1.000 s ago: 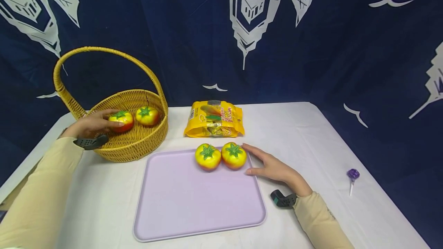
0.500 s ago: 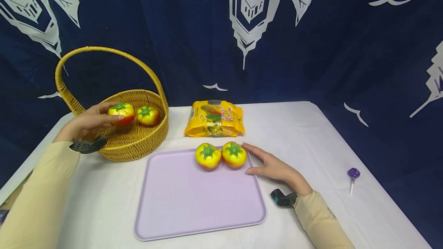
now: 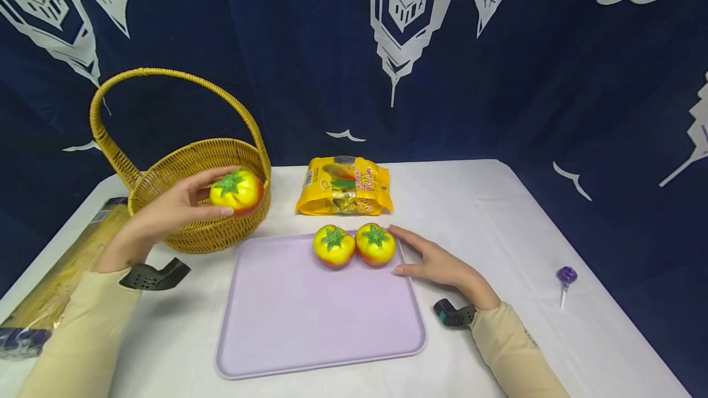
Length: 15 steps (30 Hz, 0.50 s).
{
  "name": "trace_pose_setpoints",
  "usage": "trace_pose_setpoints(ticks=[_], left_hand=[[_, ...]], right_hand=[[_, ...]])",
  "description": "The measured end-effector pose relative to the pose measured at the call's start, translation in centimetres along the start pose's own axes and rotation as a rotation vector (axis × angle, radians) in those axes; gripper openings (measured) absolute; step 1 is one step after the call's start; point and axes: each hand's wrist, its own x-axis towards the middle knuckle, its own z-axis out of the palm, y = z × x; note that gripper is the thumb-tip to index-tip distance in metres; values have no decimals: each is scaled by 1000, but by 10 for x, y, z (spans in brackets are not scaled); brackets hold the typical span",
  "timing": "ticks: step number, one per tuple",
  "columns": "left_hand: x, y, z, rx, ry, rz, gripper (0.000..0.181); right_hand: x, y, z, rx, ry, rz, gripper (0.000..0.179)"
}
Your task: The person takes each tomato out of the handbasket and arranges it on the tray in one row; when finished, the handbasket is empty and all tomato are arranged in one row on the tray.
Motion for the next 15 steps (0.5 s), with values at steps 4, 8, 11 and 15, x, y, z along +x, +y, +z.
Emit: trace_pose_setpoints(ticks=[4, 8, 11, 15], left_hand=[[6, -11, 29, -56, -122, 23, 69], [11, -27, 50, -54, -175, 24, 68], [14, -35, 60, -17, -186, 25, 67], [18, -43, 68, 34, -223, 51, 65]], right_hand=[[1, 0, 0, 3, 2, 4, 78], [1, 0, 0, 8, -4, 11, 78], [0, 0, 0, 12, -6, 17, 78], [-1, -1, -1, 16, -5, 17, 79]])
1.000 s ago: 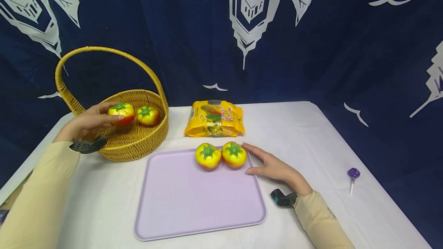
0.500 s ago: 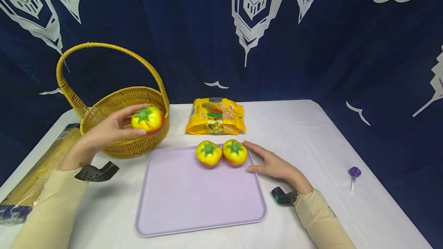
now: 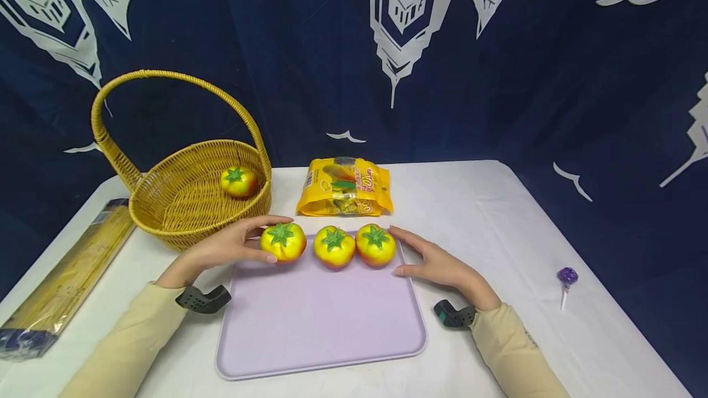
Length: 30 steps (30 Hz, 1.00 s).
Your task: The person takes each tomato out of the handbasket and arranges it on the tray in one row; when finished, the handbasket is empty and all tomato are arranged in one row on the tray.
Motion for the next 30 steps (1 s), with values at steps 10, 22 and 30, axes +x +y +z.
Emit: trace_pose_setpoints(ticks=[10, 22, 30], left_hand=[[12, -13, 10, -8, -152, 39, 64], [20, -17, 12, -61, -193, 43, 68], [21, -17, 10, -119, -192, 40, 71]], right_hand=[[0, 0, 0, -9, 4, -6, 77], [0, 1, 0, -32, 9, 6, 75], [0, 1, 0, -34, 13, 12, 75]])
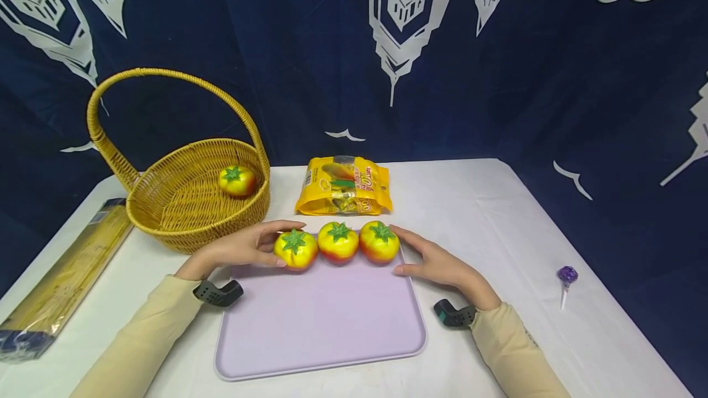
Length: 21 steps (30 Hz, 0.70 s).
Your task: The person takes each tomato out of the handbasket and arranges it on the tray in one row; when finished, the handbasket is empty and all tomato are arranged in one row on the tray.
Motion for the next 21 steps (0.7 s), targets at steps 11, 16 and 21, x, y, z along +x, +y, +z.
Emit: trace_pose_setpoints(ticks=[11, 16, 21], left_hand=[[-13, 13, -8, -20, 52, 4, 68], [-26, 35, -24, -31, 106, 23, 64], [-43, 63, -55, -1, 201, 35, 60]], right_hand=[[0, -1, 0, 8, -6, -4, 75], [1, 0, 0, 10, -5, -10, 75], [0, 1, 0, 4, -2, -12, 74]])
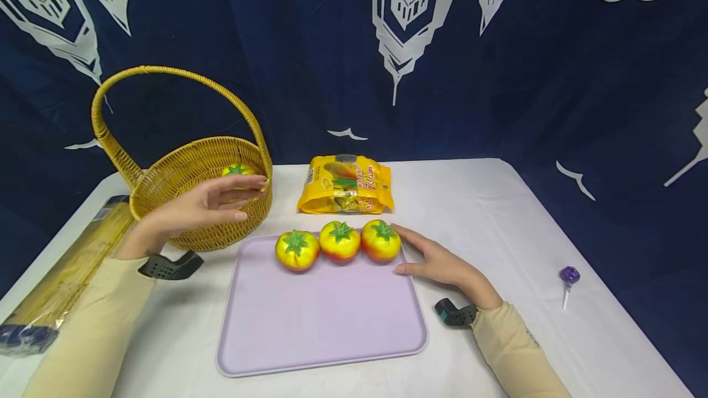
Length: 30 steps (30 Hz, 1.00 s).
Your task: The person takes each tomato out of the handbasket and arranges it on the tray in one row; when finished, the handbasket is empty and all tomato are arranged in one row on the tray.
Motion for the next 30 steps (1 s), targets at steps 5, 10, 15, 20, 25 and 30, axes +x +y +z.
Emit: trace_pose_setpoints(ticks=[5, 10, 15, 20, 25, 30], left_hand=[[-3, 19, -41, 30, 130, 8, 55], [4, 17, -72, 77, 219, -17, 51], [9, 1, -88, 20, 284, -32, 51], [8, -20, -91, -146, 345, -33, 52], [6, -37, -92, -257, 389, -49, 53], [7, -46, -93, -282, 426, -80, 54]], right_hand=[[-1, 1, -2, -2, 7, 2, 75], [-1, 1, -3, 9, 4, -1, 75], [-2, 0, 1, 11, 7, 10, 75], [-4, 0, 5, 17, 7, 25, 77], [-6, -2, 6, 18, 4, 37, 77], [-5, -3, 3, -1, 16, 19, 76]])
